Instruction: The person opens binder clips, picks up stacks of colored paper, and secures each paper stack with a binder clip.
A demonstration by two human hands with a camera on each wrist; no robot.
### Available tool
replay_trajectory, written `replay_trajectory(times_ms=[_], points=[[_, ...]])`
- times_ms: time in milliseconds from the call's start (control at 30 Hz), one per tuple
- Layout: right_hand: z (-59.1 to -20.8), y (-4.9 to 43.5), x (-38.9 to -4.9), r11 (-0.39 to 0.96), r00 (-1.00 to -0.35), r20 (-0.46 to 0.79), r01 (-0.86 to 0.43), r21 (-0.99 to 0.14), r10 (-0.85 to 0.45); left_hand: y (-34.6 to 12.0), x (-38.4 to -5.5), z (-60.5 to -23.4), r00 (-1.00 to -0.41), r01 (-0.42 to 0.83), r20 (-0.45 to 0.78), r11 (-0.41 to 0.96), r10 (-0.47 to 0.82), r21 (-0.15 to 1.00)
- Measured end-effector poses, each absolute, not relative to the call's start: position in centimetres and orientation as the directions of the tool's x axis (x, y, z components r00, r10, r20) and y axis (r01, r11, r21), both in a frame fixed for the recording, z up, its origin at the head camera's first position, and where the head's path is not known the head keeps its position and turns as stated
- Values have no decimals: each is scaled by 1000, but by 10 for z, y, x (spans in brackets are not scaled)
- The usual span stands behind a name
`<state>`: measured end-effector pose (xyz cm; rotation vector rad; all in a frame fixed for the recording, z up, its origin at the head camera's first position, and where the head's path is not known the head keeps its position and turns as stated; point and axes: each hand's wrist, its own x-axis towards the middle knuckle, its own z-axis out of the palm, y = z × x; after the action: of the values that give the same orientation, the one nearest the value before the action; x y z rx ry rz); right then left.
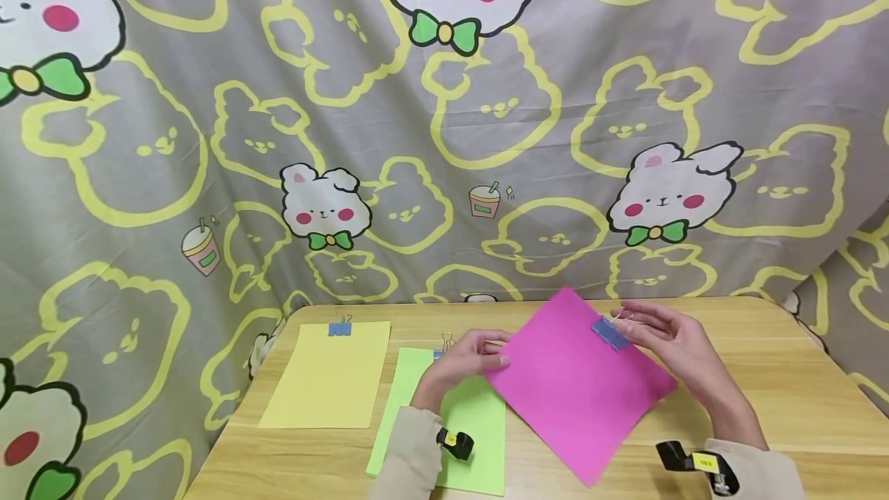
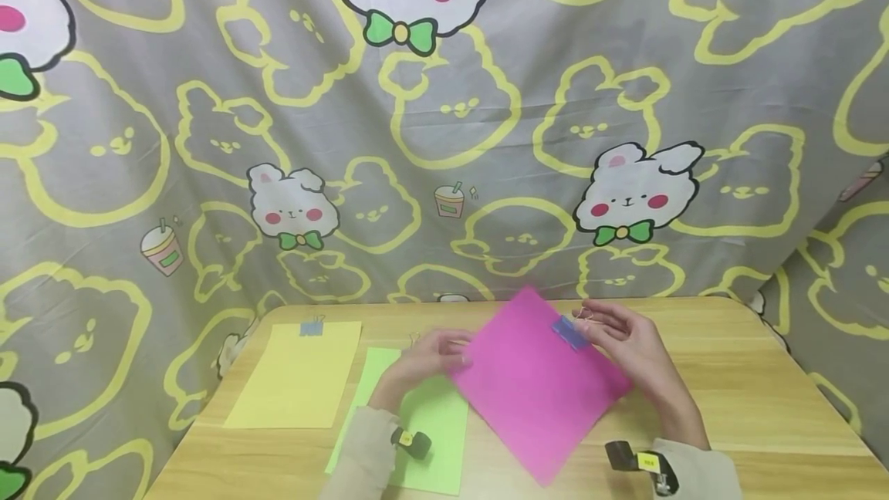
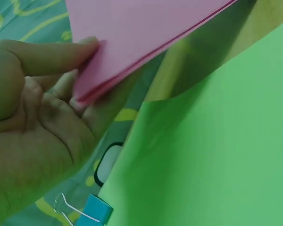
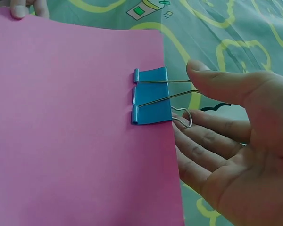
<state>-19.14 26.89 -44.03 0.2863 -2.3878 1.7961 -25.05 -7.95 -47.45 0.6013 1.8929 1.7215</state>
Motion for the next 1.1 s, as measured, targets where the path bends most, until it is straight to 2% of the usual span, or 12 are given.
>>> replay_trajectory(times_ms=[233, 433, 633, 933, 1100], points=[[-440, 266, -192, 329, -974, 209, -227, -917, -89, -67, -245, -472, -714, 31, -95, 168, 693, 985], [-441, 265, -192, 329, -978, 193, -207, -921, -74, -57, -237, -470, -727, 76, -133, 271, 673, 960], [-447, 263, -197, 325, -973, 229, -228, -918, -35, -51, -232, -474, -730, 59, -158, 291, 665, 955], [-454, 259, -202, 438, -974, 227, -206, -875, -5, -45, -225, -476, -652, 27, -225, 319, 724, 947], [-458, 260, -206, 501, -965, 260, -239, -832, -29, -47, -227, -472, -639, -5, -260, 334, 724, 943]])
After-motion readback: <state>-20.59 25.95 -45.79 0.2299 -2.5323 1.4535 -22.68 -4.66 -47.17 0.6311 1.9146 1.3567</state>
